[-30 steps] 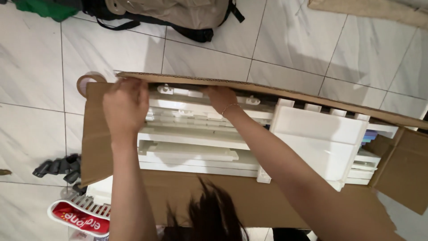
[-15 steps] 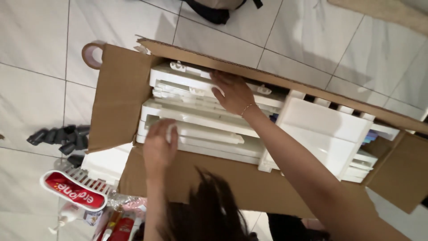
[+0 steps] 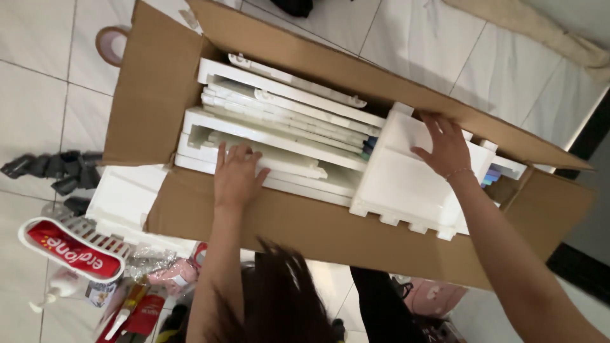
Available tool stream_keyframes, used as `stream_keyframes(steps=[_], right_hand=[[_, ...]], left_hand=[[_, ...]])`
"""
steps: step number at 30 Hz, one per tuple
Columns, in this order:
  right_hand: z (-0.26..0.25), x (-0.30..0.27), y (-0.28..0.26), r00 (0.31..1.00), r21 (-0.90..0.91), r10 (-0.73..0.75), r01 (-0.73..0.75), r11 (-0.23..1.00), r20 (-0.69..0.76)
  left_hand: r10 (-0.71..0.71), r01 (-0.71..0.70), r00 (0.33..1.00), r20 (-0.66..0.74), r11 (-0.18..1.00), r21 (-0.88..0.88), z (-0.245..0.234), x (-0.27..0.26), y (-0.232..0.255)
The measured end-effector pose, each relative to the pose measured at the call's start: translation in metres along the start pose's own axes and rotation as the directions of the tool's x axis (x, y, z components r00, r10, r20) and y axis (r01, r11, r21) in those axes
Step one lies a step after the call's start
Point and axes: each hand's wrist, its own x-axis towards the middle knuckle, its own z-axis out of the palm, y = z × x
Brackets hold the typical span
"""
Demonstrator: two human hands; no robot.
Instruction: Unpack white plastic parts and panels from a large cardboard shipping box.
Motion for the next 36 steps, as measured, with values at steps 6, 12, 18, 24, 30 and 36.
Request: stream_keyframes(steps=[6, 12, 18, 24, 30, 36], right_hand=[[0.051, -0.040, 0.045, 0.953, 0.192, 0.257, -0.225, 0.955, -0.158], [0.045, -0.032, 0.070, 0.973, 0.145, 0.229, -0.228, 0.963, 0.013], [-0.026, -0.042, 0.066, 0.998, -0.231, 0.049, -0.058, 0.971, -0.045], [-0.150, -0.094, 0.023, 0.940, -0.033, 0.062, -0.054, 0.998, 0.334], [-0.247, -0.140, -0.096, 0.997, 0.085, -0.056, 0.060, 0.995, -0.044], [-0.218, -0.110, -0.191, 0.927, 0.298, -0.274, 0.345, 0.890, -0.257]], left_hand=[[-0.021, 0.022, 1.000, -0.010, 1.000, 0.018, -0.003, -0.007, 0.005], [-0.093, 0.095, 0.995, -0.027, 0.994, 0.059, 0.005, -0.002, -0.017], [-0.135, 0.135, 0.991, 0.002, 0.990, 0.051, 0.011, 0.001, -0.017], [-0.110, 0.110, 0.994, -0.011, 0.986, 0.126, -0.008, 0.006, -0.018], [-0.100, 0.086, 0.992, 0.083, 0.984, 0.158, 0.022, 0.007, -0.035], [-0.071, 0.051, 0.993, 0.092, 0.977, 0.208, 0.021, -0.001, -0.030]])
